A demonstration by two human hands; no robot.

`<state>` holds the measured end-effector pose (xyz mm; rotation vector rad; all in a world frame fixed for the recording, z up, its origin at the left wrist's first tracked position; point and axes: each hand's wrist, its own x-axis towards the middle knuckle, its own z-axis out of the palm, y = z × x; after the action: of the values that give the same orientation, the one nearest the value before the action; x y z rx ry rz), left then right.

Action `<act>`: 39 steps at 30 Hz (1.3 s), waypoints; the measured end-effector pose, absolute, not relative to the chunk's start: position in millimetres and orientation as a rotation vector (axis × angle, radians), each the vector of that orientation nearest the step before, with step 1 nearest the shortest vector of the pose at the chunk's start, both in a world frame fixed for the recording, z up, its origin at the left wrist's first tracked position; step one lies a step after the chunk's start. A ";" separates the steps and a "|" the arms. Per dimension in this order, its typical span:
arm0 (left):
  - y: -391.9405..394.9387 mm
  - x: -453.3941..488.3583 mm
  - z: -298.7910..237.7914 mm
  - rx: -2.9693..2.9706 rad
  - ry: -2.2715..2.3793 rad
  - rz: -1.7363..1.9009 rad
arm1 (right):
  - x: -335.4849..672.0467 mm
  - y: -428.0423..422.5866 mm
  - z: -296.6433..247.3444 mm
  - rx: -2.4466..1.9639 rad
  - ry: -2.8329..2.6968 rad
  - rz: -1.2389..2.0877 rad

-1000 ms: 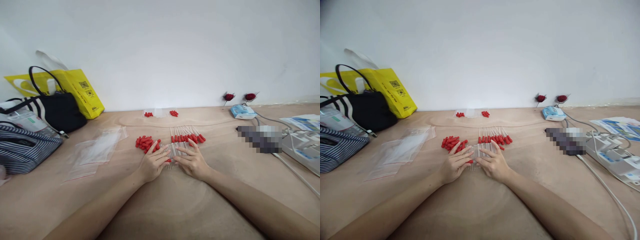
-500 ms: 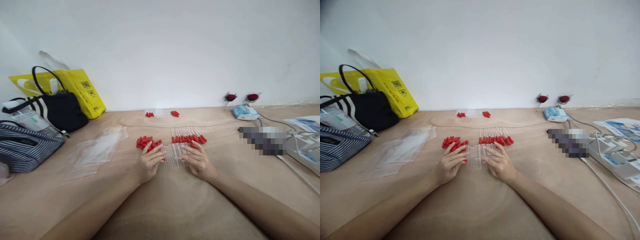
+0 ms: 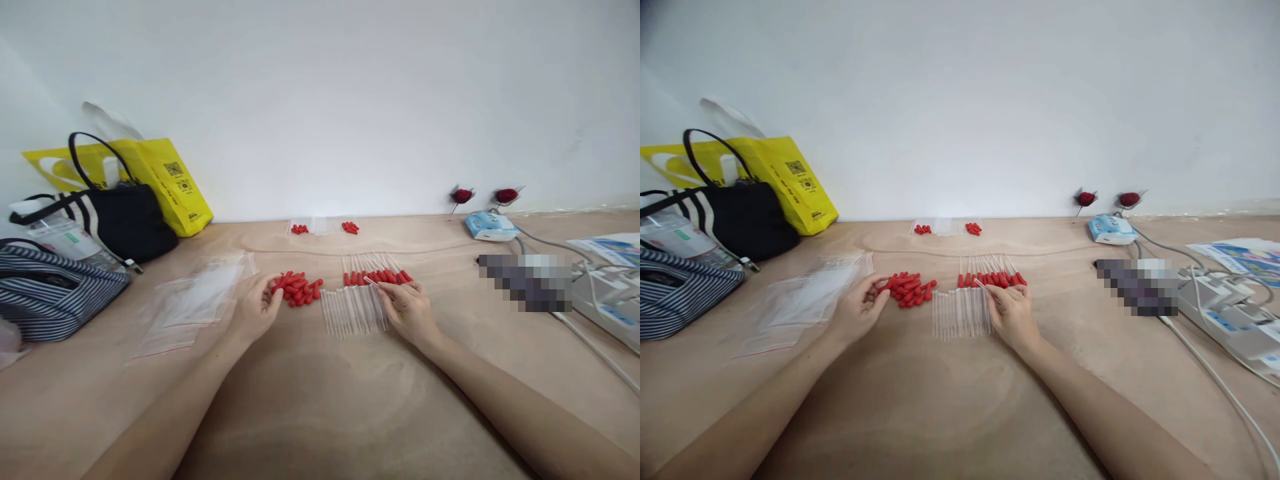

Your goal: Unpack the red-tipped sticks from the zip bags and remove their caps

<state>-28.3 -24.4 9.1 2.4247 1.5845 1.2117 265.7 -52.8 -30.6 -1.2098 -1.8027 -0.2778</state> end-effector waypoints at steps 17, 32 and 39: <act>-20.7 -34.3 -7.5 2.137 1.569 0.871 | 242.7 -59.8 -31.6 -1.349 -1.996 -0.413; -24.7 -26.2 8.7 2.527 1.570 1.148 | 237.9 -68.2 -23.0 -1.427 -2.244 -0.384; -19.1 21.4 19.1 2.670 1.511 0.869 | 251.2 -62.3 -24.2 -1.421 -2.032 -0.295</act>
<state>21.4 -19.1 19.1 2.6697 1.5111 0.8694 251.2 -62.3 -24.2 -1.4207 -2.0319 -0.2948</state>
